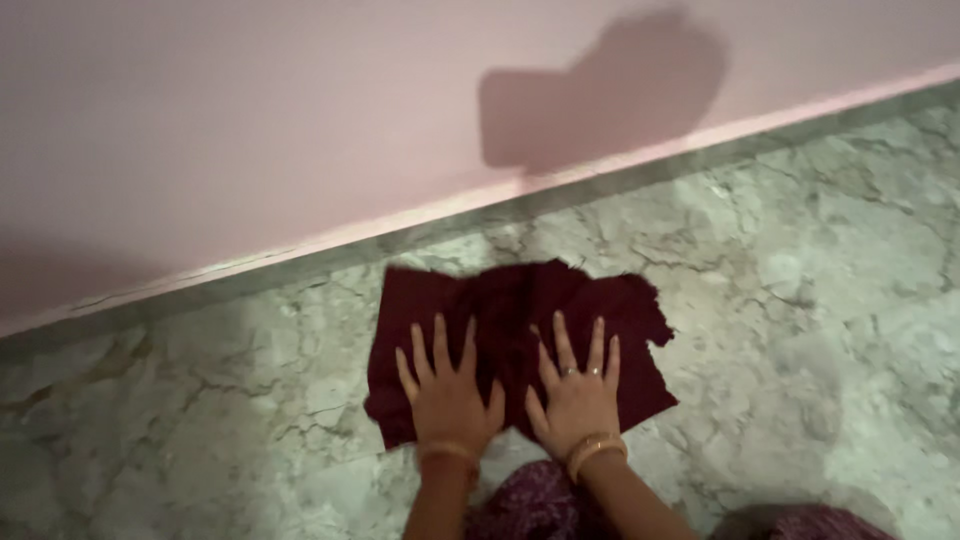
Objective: The person wipes a marble floor with a maroon cloth. They then dip the cloth into a white bucket of water, wring it out, and resume wiping the floor surface.
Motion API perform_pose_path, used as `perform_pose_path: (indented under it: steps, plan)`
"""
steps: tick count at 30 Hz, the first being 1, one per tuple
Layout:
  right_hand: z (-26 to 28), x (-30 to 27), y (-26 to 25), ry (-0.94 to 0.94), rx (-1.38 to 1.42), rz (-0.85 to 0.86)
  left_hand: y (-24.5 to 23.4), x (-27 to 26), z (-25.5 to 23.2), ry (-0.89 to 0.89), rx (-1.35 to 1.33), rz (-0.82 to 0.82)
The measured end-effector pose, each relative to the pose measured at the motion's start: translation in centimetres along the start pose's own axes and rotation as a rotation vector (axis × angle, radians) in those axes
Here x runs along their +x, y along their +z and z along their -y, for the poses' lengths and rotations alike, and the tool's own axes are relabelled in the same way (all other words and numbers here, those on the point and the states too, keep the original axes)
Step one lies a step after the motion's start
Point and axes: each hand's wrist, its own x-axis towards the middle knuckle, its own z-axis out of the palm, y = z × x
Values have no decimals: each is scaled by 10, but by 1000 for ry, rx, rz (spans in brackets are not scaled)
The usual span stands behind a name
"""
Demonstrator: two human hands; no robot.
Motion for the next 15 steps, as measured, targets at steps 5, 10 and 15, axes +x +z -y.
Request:
perform_pose_path:
  steps: [5, 10, 15]
  plan:
    - [12, 15, -6, -128, 27, 86, -6, -7, 15, -99, -25, 228]
    - [21, 44, -5, -158, -39, 43, -3, 21, 32, -82, -57, 15]
    - [34, 75, 2, -93, -69, 11, -9, 50, 51, -110, -48, -27]
